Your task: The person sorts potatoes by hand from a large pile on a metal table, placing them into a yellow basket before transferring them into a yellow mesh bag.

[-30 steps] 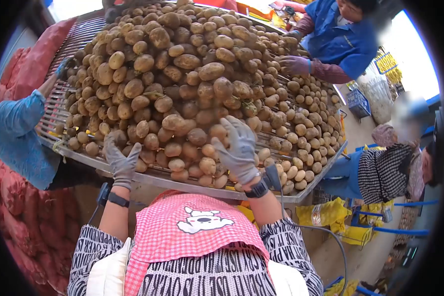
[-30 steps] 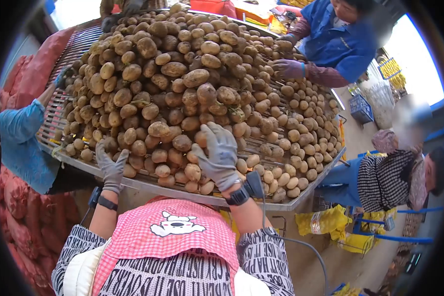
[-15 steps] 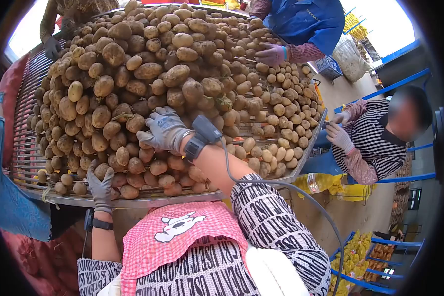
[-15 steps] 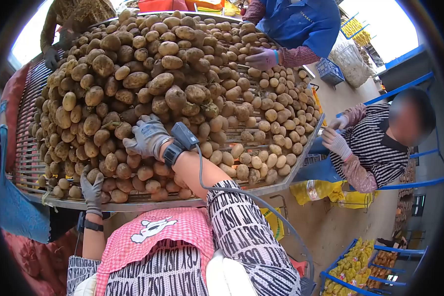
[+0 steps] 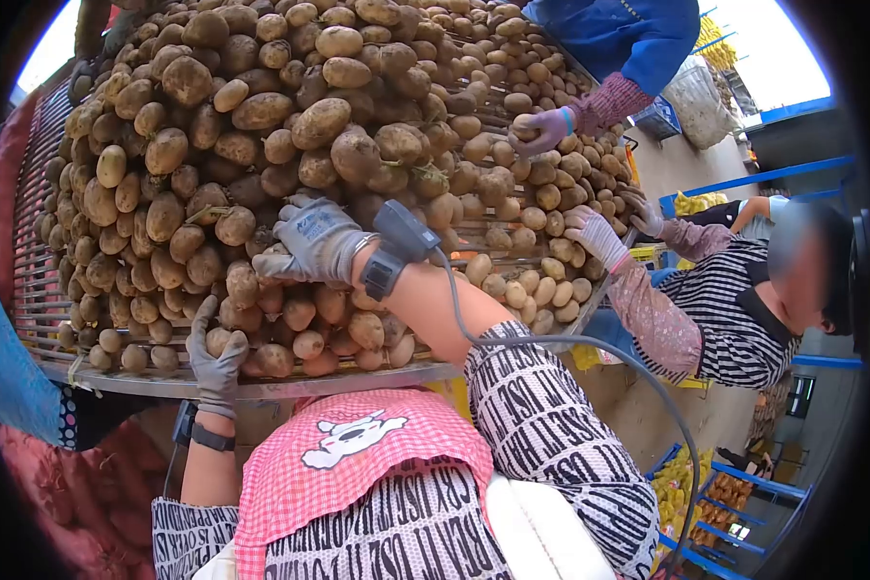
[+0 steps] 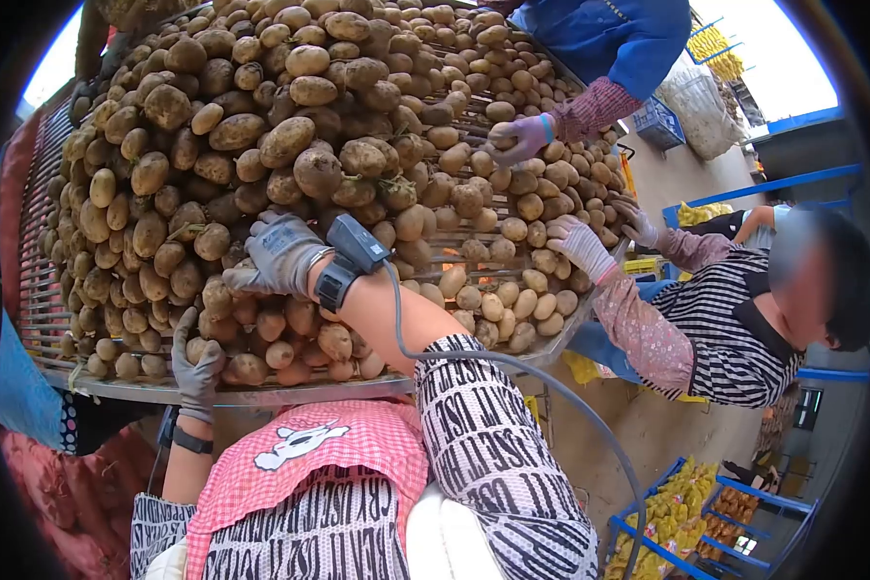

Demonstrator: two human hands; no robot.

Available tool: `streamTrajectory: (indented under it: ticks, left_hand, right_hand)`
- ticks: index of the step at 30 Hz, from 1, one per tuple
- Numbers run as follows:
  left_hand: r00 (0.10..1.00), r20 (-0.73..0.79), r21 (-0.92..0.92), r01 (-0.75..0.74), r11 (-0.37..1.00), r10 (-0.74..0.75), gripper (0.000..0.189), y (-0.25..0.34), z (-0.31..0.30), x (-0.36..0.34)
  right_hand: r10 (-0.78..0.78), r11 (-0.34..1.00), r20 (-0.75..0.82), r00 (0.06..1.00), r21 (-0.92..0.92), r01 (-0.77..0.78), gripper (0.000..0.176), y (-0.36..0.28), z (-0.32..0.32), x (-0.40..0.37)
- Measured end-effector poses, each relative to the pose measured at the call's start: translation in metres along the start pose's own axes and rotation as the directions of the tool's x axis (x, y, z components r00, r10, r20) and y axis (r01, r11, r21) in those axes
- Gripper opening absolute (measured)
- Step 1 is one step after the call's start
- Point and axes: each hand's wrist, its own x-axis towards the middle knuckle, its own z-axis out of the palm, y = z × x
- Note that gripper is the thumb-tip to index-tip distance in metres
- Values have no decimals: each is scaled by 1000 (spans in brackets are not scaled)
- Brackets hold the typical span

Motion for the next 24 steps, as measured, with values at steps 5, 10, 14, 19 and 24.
streamTrajectory:
  ticks: [5,10,14,19,24]
  left_hand:
    - [993,32,-226,116,967,-111,86,22,29,6]
    - [990,133,75,-64,995,54,96,53,73,19]
    - [992,114,-145,-32,989,49,100,47,116,40]
    - [992,117,-186,-29,982,52,87,6,169,58]
    - [946,305,-245,-32,969,108,84,35,245,105]
  right_hand:
    - [-113,993,-35,993,-33,112,65,12,9,-24]
    - [-105,994,-106,989,-35,101,56,25,2,-48]
    - [-68,995,-90,994,-77,61,68,41,-12,-72]
    - [-54,993,-214,975,-118,29,85,82,-11,-119]
    - [76,968,-335,939,-202,-150,81,122,-9,-163]
